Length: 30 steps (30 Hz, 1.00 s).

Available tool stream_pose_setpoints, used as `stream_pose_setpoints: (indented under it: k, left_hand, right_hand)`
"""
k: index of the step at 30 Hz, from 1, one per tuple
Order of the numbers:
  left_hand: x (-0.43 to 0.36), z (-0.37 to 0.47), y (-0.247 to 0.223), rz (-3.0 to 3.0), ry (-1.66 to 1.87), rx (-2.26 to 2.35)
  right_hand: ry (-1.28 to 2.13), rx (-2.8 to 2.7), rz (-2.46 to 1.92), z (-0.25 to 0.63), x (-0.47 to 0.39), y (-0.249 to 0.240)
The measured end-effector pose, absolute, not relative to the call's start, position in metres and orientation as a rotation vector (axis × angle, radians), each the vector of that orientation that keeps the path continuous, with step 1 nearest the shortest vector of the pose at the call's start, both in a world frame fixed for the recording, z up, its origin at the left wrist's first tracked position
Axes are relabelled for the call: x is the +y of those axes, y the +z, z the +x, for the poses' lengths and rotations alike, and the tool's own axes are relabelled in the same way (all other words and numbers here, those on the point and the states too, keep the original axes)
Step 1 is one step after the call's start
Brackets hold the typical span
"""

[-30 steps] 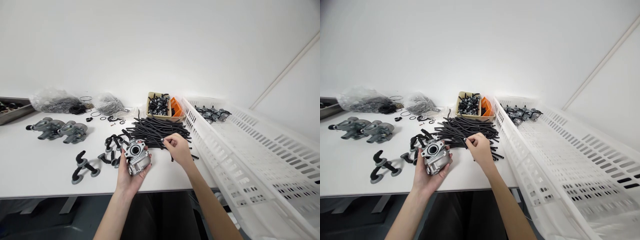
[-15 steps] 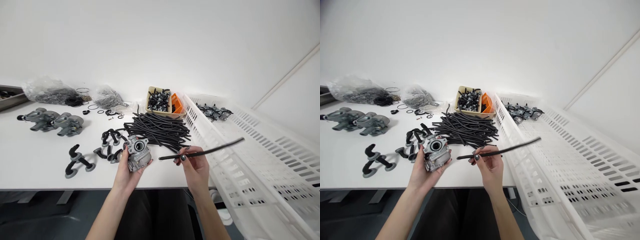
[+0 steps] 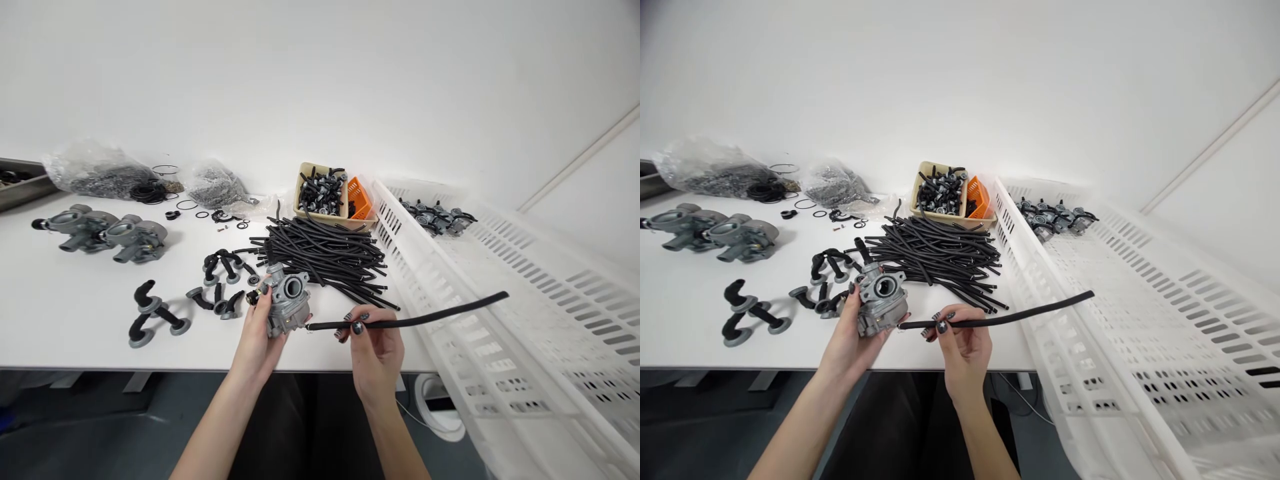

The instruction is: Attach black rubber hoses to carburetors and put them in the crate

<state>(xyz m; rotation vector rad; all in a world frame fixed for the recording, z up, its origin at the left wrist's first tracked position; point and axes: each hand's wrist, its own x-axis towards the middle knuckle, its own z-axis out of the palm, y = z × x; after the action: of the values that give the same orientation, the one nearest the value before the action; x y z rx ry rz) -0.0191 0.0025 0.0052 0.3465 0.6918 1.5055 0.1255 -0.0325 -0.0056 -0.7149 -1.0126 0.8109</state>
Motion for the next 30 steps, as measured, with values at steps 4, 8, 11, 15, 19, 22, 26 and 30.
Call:
stream_pose_setpoints:
  k: [4, 8, 11, 15, 19, 22, 26, 30]
  left_hand:
    - [0.0024, -0.0182, 0.0034, 0.369, 1.501, 0.721]
    - [0.0021, -0.0165, 0.0015, 0.412, 1.51, 0.738]
    - [0.0014, -0.0157, 0.0011, 0.457, 1.503, 0.745]
    - [0.0013, -0.0154, 0.0017, 0.481, 1.49, 0.761]
    - [0.0019, -0.0146, 0.0034, 0.467, 1.491, 0.778]
    - [0.0022, -0.0136, 0.0043, 0.441, 1.508, 0.783]
    - [0.0029, -0.0124, 0.0032, 0.408, 1.536, 0.827]
    - [0.0033, -0.0123, 0.0041, 0.389, 1.531, 0.871]
  right_hand:
    - [0.81, -1.172, -0.845, 0.1213, -0.0311, -0.0081]
    - [0.844, -1.33, -1.007, 0.1209, -0.0291, -0.009]
    - [0.906, -1.41, -1.06, 0.1219, -0.0279, -0.0078]
    - [0.948, -1.451, -1.052, 0.1232, -0.0272, -0.0069]
    - [0.849, -1.553, -1.064, 0.1219, -0.0277, -0.0056]
    - [0.771, -1.607, -1.092, 0.1193, -0.0283, -0.0029]
    - [0.793, -1.654, -1.089, 0.1178, -0.0271, -0.0016]
    - [0.858, -1.668, -1.062, 0.119, -0.0253, -0.0041]
